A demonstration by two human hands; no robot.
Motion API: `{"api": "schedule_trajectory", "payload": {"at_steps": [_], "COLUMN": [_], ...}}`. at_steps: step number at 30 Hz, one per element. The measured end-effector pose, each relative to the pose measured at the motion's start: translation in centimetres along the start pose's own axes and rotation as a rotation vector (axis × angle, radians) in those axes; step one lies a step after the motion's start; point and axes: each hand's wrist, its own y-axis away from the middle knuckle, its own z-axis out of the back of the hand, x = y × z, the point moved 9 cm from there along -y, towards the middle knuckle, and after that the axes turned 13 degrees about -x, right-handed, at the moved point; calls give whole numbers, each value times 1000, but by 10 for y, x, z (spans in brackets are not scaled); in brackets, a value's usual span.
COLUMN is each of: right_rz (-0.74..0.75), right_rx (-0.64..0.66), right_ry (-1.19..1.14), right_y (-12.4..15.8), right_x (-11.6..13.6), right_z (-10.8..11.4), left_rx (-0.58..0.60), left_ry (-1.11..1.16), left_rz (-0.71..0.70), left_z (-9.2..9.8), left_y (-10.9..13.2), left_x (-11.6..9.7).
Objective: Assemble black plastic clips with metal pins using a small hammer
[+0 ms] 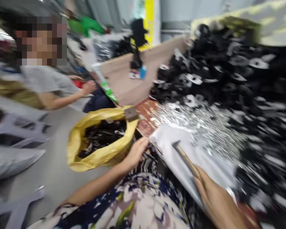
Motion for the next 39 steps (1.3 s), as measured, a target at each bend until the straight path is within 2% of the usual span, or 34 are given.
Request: {"api": "schedule_trajectory", "payload": {"at_steps": [2,3,8,12,14,17,19,21,25,29,31,33,36,39], "right_rz": [-147,-179,-194,-196,-182,-105,-31,23,53,-16,-20,-32,-69,-39], "right_rx": [146,176,155,192,164,18,-76,-65,85,1,45,153,257,216], "right_ry": [95,127,95,-9,-59,-124,-154,-125,-29,-83,-68,-72,-125,9], "right_y": [23,27,20,18,14,5,0,-3,-3,-4,-2,0,-5,-21], "right_x": [-12,-13,-8,-5,0,17,31,41,44,37,37,35,28,15], "right_z": [-6,-8,-12,-4,9,34,43,35,7,15,11,0,-9,-10], "left_rx": [42,41,64,39,33,11,-10,-29,-40,-5,-7,-10,56,154], "left_ry": [-10,-23,-86,-205,-256,-301,-312,-308,-297,-285,-278,-258,-166,-29], "left_rz": [28,16,-45,-104,-155,-251,-286,-303,-312,-286,-274,-257,-157,-81], "left_z": [-8,-11,-34,-42,-43,-42,-41,-39,-38,-38,-37,-36,-39,-40], "left_y": [-7,-9,-2,-8,-12,-13,-12,-12,-14,-15,-15,-15,-15,-12], "left_x": [9,10,9,13,14,9,6,4,7,11,11,10,17,18]}}
